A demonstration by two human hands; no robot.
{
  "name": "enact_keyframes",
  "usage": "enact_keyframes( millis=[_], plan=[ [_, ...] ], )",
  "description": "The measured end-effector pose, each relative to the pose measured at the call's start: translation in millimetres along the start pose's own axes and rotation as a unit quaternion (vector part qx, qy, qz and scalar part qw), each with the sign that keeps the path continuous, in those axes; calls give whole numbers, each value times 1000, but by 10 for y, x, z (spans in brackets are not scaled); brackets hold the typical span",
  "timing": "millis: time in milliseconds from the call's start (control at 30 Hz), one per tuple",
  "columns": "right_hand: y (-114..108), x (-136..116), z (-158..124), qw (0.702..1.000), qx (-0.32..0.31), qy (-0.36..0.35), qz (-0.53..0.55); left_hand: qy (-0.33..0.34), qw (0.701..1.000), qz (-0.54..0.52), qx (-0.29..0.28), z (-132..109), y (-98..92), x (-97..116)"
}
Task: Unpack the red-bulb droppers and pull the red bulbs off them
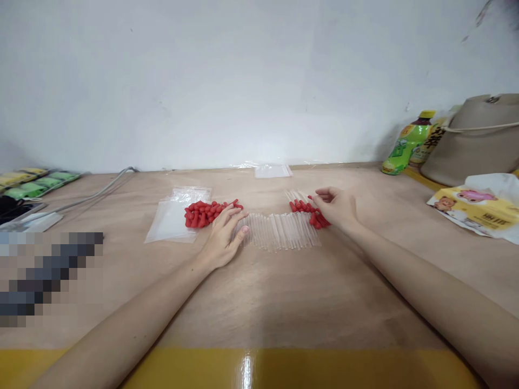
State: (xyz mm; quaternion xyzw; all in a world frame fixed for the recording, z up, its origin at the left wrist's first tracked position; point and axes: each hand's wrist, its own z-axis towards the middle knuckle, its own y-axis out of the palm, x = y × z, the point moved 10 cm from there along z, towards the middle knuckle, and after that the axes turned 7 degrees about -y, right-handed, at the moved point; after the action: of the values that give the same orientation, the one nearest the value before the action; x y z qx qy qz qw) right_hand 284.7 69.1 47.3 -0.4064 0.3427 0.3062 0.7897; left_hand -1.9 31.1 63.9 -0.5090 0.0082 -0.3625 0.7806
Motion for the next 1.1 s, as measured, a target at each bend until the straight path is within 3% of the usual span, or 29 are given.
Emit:
enact_keyframes(
  millis=[67,167,267,333,467,533,700,933,1100],
  plan=[
    [-135,-61,37,999,49,-9,13,5,1000,2,4,-5,-5,1],
    [-210,-117,42,995,68,-2,78,21,1000,11,13,-15,-9,17],
    [-168,-220,-79,992,48,-25,118,59,997,39,43,-30,-40,95],
    [-77,-360,-247,989,12,-83,120,91,991,66,69,-48,-67,191],
    [172,-790,-753,951,-90,-285,76,150,978,112,88,-104,-68,421],
    [201,-928,-949,929,-98,-353,61,189,971,127,81,-153,-33,547],
    [241,-998,-1051,913,-110,-391,43,257,952,138,88,-262,29,729],
    [429,-1190,-1195,859,-103,-489,-112,265,955,109,79,-276,81,787],
    [459,-1276,-1262,838,-91,-521,-132,275,956,87,61,-294,113,832]
  ],
)
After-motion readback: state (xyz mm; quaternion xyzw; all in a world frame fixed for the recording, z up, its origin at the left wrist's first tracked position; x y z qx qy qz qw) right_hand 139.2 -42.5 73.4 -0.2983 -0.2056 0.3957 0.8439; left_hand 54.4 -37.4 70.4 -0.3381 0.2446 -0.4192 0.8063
